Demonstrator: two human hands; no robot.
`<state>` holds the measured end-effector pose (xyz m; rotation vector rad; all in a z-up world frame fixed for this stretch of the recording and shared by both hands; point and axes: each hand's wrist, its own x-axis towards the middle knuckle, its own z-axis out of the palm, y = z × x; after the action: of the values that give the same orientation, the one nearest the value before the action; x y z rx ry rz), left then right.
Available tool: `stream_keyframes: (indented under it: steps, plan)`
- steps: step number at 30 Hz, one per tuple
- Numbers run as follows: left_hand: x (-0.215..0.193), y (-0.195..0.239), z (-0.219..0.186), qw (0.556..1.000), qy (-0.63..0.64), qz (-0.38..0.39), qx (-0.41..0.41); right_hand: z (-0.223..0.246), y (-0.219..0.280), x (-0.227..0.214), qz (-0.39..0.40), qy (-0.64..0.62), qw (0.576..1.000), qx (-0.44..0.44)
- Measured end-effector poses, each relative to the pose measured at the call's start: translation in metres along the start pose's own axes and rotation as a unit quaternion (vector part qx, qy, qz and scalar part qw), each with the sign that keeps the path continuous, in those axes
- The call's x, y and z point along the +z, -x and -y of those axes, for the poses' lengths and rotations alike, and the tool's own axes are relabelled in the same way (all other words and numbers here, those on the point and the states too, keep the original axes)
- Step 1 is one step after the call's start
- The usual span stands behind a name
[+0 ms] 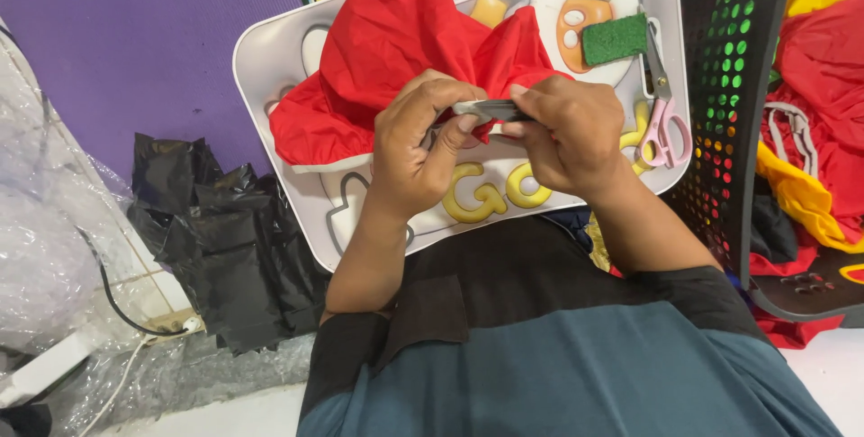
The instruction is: The person trims the white elastic edge of a red fabric item using a pair of small scissors. They repeatedly cut small sections of the elastic, adjust the fabric, and place the scissors down on a white tray before picking them up again to continue the task.
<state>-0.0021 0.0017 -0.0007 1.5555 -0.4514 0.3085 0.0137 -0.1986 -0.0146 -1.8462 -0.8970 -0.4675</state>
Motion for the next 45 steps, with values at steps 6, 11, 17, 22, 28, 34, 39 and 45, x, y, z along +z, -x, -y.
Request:
stream_keyframes:
  steps: [6, 11, 17, 22, 28, 34, 39, 45]
  plan:
    - [0.001, -0.001, -0.001, 1.000, 0.019, -0.003, -0.007, 0.001, -0.003, -0.005, -0.002, -0.008, 1.000, 0.012]
    - [0.004, -0.004, -0.002, 1.000, 0.020, 0.002, 0.001, 0.001, -0.002, -0.005, 0.013, 0.023, 1.000, -0.005]
    - [0.008, 0.004, 0.010, 0.991, 0.123, -0.022, -0.044, 0.001, 0.000, -0.001, -0.034, -0.080, 0.993, 0.081]
    - [0.015, 0.006, 0.024, 0.963, 0.239, -0.079, -0.096, 0.005, 0.007, 0.000, -0.013, -0.068, 0.990, 0.126]
    - [0.017, 0.003, 0.017, 0.960, 0.232, -0.098, -0.119, 0.017, 0.007, 0.006, -0.003, -0.065, 0.983, 0.170]
    - [0.016, 0.005, 0.007, 0.966, 0.204, -0.058, -0.147, 0.018, 0.003, 0.010, -0.007, -0.078, 0.983, 0.164]
    - [0.010, 0.005, 0.006, 0.970, 0.196, -0.034, -0.141, 0.015, 0.005, 0.011, 0.000, -0.062, 0.986, 0.155]
    - [0.007, 0.000, 0.001, 0.980, 0.156, -0.009, -0.121, 0.017, 0.005, 0.011, 0.001, -0.065, 0.985, 0.158]
